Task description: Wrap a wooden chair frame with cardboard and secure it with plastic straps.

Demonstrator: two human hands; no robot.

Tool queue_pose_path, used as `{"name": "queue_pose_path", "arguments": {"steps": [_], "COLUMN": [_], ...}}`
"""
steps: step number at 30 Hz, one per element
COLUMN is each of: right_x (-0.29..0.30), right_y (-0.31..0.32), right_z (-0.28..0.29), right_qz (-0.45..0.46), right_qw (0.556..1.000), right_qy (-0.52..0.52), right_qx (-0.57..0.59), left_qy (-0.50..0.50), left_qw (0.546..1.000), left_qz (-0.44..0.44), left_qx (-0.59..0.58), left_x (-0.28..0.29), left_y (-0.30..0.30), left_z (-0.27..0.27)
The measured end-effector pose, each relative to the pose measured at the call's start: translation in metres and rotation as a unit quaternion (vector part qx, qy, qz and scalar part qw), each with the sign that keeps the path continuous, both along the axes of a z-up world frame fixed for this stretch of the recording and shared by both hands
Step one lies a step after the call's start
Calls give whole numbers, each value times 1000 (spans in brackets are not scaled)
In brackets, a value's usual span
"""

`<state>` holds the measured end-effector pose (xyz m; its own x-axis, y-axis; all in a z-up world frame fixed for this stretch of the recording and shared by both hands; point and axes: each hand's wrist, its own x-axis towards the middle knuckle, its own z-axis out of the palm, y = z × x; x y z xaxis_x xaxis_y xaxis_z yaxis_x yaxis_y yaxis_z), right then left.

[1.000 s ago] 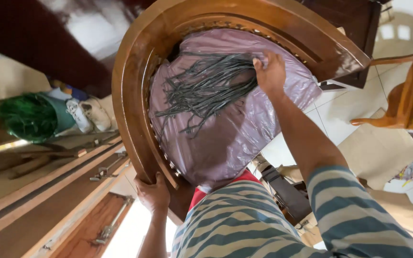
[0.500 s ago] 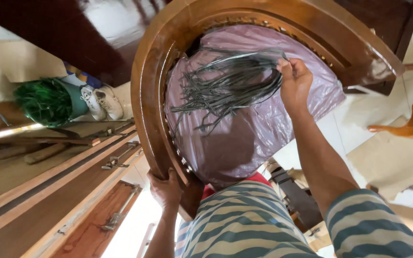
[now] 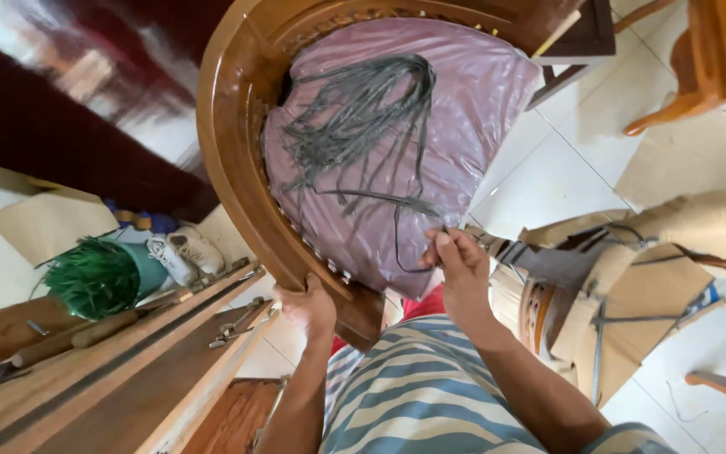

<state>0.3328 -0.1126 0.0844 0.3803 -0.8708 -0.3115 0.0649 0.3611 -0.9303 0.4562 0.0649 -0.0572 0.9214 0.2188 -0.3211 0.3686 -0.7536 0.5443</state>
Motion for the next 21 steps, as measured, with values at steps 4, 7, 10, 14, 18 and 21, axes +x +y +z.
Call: {"name": "queue_pose_path", "arguments": {"steps": [4, 7, 10, 14, 18, 21], "right_x": [-41, -61, -78, -105, -120, -143], "right_y": [48, 68, 84, 106, 112, 124], "right_z": [10, 15, 22, 18, 13, 2], "right_qz": [-70, -79, -85, 0, 182, 241], "right_qw": [997, 996, 996, 998, 968, 948], "right_qy": [18, -17, -5, 46, 170, 205], "right_qx": [20, 25, 38, 46, 15, -39], "left_qy": [-8, 27, -80, -126, 232, 321], "left_qw": [997, 992, 975, 859, 773, 778], "left_qz": [-67, -100, -187, -372, -443, -400], "left_qx": [-33, -72, -88, -329, -392, -363], "left_x": [2, -2, -31, -84, -110, -129], "left_y": [33, 25, 18, 25, 9, 2], "left_z": [-31, 15, 85, 116, 157, 146]}}
